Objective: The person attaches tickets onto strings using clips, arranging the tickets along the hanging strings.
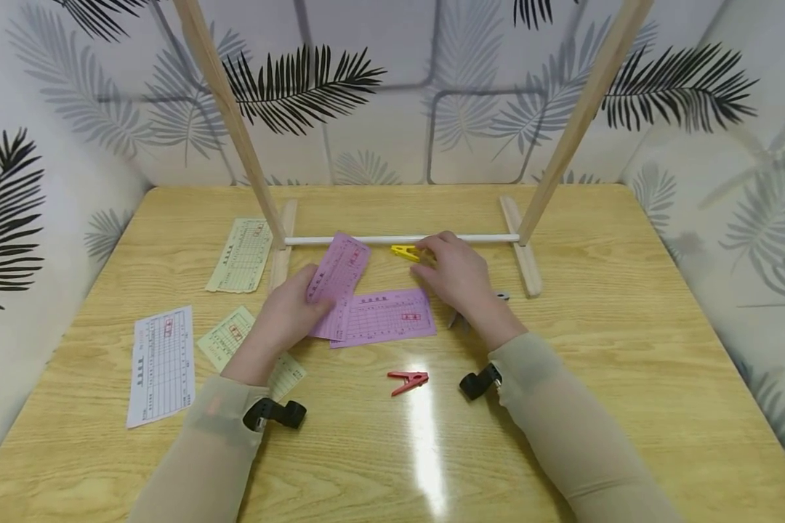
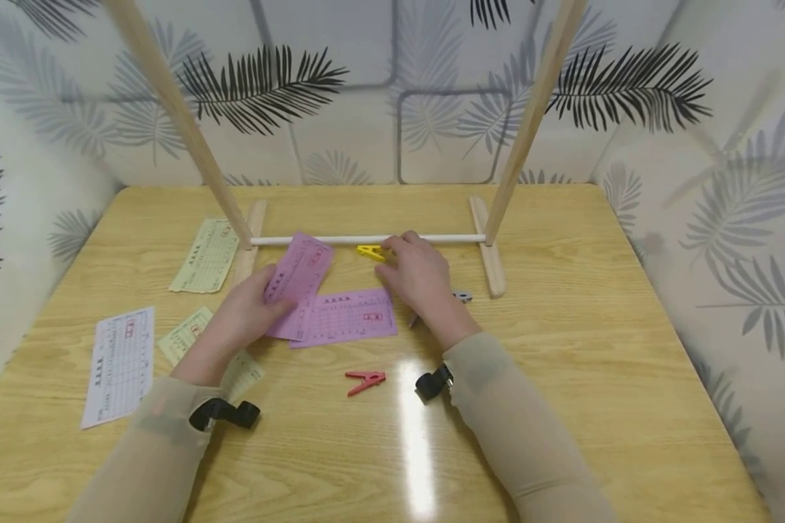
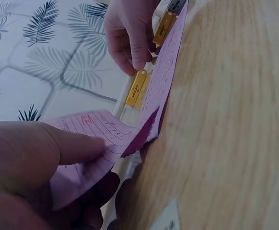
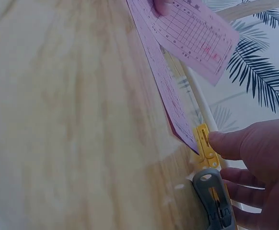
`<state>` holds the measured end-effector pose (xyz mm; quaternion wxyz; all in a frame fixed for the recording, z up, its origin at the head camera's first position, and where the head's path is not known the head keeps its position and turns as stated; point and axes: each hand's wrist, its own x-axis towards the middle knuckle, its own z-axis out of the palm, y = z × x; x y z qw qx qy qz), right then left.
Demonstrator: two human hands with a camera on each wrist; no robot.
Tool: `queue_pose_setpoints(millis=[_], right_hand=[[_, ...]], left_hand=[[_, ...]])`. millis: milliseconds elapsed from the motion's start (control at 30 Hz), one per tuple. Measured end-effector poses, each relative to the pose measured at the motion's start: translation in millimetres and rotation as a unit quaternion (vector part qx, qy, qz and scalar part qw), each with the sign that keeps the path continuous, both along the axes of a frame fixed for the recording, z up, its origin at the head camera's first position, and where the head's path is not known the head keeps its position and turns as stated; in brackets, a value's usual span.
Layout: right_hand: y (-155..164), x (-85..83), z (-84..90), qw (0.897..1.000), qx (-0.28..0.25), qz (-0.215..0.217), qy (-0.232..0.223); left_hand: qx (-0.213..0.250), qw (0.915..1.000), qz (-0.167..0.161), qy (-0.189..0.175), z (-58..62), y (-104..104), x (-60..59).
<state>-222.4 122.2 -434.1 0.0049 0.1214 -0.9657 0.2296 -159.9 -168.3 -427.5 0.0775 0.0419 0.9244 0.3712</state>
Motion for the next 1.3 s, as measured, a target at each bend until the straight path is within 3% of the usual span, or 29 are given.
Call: queue_pose_setpoints(millis=[133, 400, 800, 1100, 1300], right_hand=[[-0.3, -1.3, -0.6, 1.0, 0.0, -0.005, 0.006], [-1.4, -4.7, -1.6, 1.0, -0.005, -0.013, -0.003], [-3.9, -8.3, -2.1, 1.0, 0.002, -0.027, -0.014], [-1.6, -5.6, -3.1, 0.999, -0.017, -0.032, -0.006], [3.5, -3.1, -5.8, 0.997, -0.066, -0.032, -0.006]], left_hand=[[0.007, 0.9999, 0.011, 0.007, 0.1, -0.3, -0.6], [0.047, 0.9969, 0.063, 0.007, 1.4, -3.9, -3.4], [0.074, 0.9953, 0.063, -0.003, 2.6, -4.2, -3.4], [0.079, 0.9946, 0.047, 0.05, 0.4, -4.9, -2.0], [0.072, 0.9945, 0.048, 0.06, 1.7, -4.6, -0.9]])
